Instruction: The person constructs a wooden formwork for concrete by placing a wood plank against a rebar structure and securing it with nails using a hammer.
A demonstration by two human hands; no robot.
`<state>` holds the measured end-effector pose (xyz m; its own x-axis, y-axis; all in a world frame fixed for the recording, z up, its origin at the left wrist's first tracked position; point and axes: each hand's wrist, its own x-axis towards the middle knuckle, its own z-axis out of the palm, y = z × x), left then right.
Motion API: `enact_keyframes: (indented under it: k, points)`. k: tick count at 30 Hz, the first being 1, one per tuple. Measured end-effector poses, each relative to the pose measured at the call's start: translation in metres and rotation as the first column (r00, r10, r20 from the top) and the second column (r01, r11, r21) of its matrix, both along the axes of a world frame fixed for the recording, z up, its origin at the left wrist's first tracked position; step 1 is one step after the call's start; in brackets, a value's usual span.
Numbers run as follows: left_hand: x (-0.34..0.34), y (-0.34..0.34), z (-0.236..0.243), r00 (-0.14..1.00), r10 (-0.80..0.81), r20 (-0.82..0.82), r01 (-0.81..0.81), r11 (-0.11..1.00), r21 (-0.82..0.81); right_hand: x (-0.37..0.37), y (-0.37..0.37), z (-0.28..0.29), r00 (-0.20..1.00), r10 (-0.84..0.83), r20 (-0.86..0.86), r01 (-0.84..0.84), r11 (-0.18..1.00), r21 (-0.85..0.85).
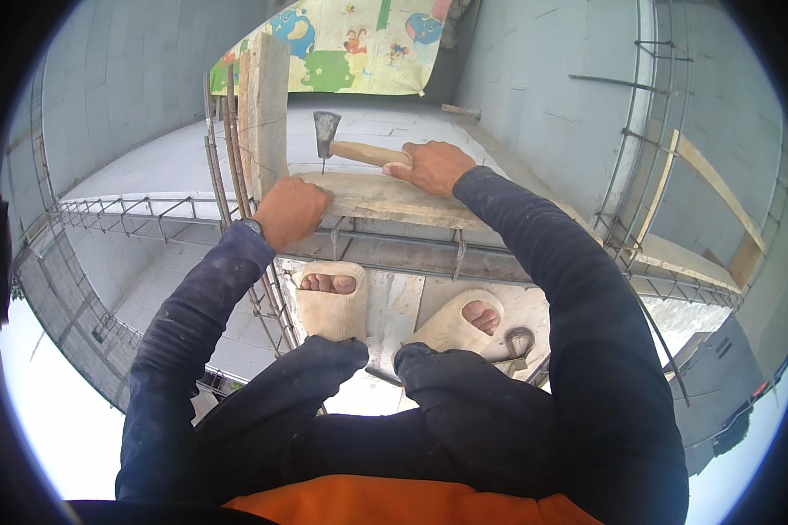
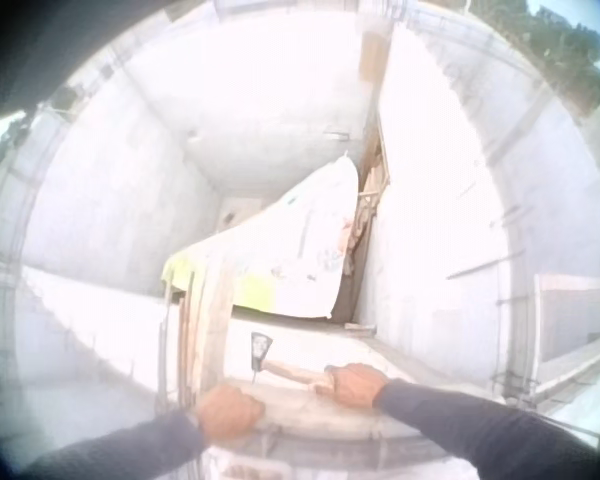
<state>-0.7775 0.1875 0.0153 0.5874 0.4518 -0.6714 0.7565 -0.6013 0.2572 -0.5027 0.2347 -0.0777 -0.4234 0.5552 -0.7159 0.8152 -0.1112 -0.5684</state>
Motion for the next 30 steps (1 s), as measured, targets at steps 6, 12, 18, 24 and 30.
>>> enact_keyframes:
  k: [6,12,18,24,30]
  points:
    - [0.003,-0.006,-0.002,1.0,0.014,0.021,-0.014,1.0,0.024,-0.003,0.002,-0.006,0.98,-0.188,-0.062,0.193,0.978,0.08]
    - [0.004,0.002,-0.009,1.0,-0.019,0.004,0.019,1.0,-0.015,0.003,-0.026,-0.019,0.999,-0.035,-0.035,0.038,0.996,0.087]
    - [0.0,-0.006,0.0,1.0,-0.001,0.007,0.001,1.0,0.005,-0.007,0.003,0.003,0.99,-0.127,-0.061,0.125,0.992,-0.033]
    - [0.009,0.002,-0.004,1.0,-0.014,-0.002,0.014,1.0,0.008,0.004,-0.026,-0.019,0.967,0.256,0.003,-0.256,0.965,0.062]
    - [0.001,-0.01,0.0,1.0,-0.004,0.004,0.004,1.0,0.012,-0.015,0.01,0.009,0.976,-0.216,-0.04,0.214,0.975,-0.056]
